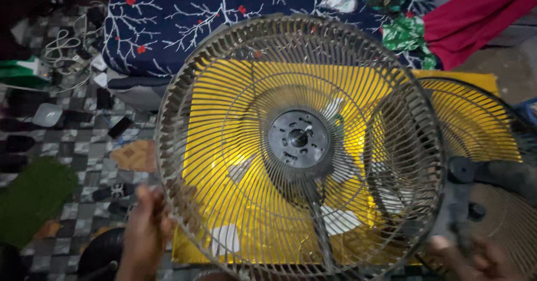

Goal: The person uses a screwdriver to remove the central nut from the front grille of an electric fan, detaches the grille, and then reattaches it by tightening the nut back onto the motor shaft.

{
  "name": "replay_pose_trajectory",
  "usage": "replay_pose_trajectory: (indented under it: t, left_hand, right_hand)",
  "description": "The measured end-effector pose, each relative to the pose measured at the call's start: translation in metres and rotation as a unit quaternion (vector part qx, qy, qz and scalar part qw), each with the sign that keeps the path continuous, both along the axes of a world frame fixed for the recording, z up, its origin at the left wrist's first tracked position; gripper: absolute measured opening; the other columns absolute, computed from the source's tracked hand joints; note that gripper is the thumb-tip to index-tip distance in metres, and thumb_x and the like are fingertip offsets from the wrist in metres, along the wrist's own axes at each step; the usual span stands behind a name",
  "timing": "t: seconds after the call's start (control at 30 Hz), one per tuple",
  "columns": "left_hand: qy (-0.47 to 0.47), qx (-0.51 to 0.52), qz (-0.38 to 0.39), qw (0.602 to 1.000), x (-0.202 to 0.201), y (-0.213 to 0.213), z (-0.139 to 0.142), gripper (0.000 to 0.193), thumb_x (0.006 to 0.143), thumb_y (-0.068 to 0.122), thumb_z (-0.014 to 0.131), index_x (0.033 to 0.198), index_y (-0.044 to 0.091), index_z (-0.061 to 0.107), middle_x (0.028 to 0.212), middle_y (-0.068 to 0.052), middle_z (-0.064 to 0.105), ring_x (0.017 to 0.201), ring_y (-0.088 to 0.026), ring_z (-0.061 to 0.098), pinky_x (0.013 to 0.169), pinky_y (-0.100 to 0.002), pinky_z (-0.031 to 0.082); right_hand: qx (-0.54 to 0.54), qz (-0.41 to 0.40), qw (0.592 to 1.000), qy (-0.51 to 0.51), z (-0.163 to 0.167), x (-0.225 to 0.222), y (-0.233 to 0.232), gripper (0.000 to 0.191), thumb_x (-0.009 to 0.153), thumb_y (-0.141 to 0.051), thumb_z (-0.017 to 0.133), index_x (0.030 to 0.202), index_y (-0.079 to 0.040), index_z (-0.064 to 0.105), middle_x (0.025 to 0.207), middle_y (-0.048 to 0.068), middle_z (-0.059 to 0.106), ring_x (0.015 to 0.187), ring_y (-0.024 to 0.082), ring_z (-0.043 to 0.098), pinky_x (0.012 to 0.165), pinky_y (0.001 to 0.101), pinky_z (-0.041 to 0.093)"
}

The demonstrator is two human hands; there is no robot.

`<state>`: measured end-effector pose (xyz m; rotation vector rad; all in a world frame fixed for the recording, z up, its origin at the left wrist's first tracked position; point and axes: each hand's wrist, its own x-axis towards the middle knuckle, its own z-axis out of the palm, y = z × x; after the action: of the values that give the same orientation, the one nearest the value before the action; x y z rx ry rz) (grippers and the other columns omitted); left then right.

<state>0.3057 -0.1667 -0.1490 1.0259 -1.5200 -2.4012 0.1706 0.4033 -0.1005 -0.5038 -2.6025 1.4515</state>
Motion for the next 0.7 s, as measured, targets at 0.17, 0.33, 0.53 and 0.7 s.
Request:
replay_pose_trajectory:
  t: [0.17, 0.33, 0.53, 0.7]
  left_hand:
    - [-0.017, -0.32, -0.122, 0.939, -0.029, 0.002, -0.029, 0.043, 0.088, 0.021, 0.07, 0.126, 0.001, 0.065, 0.118, -0.014, 0.075, 0.109, -0.028, 0.071, 0.095, -0.044, 0.058]
    - [0.297, -0.808, -0.251, 0.442, -0.061, -0.008, -0.053, 0.032, 0.08, 0.019, 0.069, 0.11, 0.008, 0.073, 0.111, -0.016, 0.073, 0.106, -0.032, 0.068, 0.094, -0.049, 0.052]
    - [0.419, -0.11, -0.295, 0.852, -0.086, 0.012, -0.078, 0.019, 0.094, 0.023, 0.059, 0.102, 0.009, 0.071, 0.102, -0.009, 0.069, 0.101, -0.028, 0.064, 0.085, -0.044, 0.053]
    - [0.155, 0.303, -0.257, 0.904, -0.071, -0.029, -0.104, 0.022, 0.105, 0.023, 0.059, 0.106, 0.002, 0.066, 0.099, -0.012, 0.067, 0.094, -0.025, 0.063, 0.074, -0.038, 0.054]
  right_hand:
    - [0.01, -0.015, 1.0, 0.011, 0.018, 0.0, 0.001, 0.044, 0.096, -0.017, 0.073, 0.132, 0.003, 0.057, 0.102, 0.022, 0.073, 0.075, 0.02, 0.064, 0.075, 0.0432, 0.053]
    - [0.002, -0.045, 0.995, 0.094, 0.036, 0.03, -0.034, 0.041, 0.104, -0.021, 0.069, 0.136, 0.0, 0.055, 0.107, 0.023, 0.071, 0.069, 0.02, 0.06, 0.069, 0.0459, 0.051]
    - [-0.089, -0.128, 0.983, -0.098, 0.062, 0.101, -0.081, 0.04, 0.109, -0.028, 0.058, 0.143, -0.006, 0.059, 0.108, 0.03, 0.073, 0.059, 0.027, 0.056, 0.056, 0.0568, 0.048]
    - [-0.227, -0.18, 0.957, -0.012, 0.048, 0.152, -0.155, 0.039, 0.111, -0.029, 0.052, 0.144, -0.008, 0.051, 0.108, 0.027, 0.069, 0.07, 0.027, 0.062, 0.052, 0.055, 0.052]
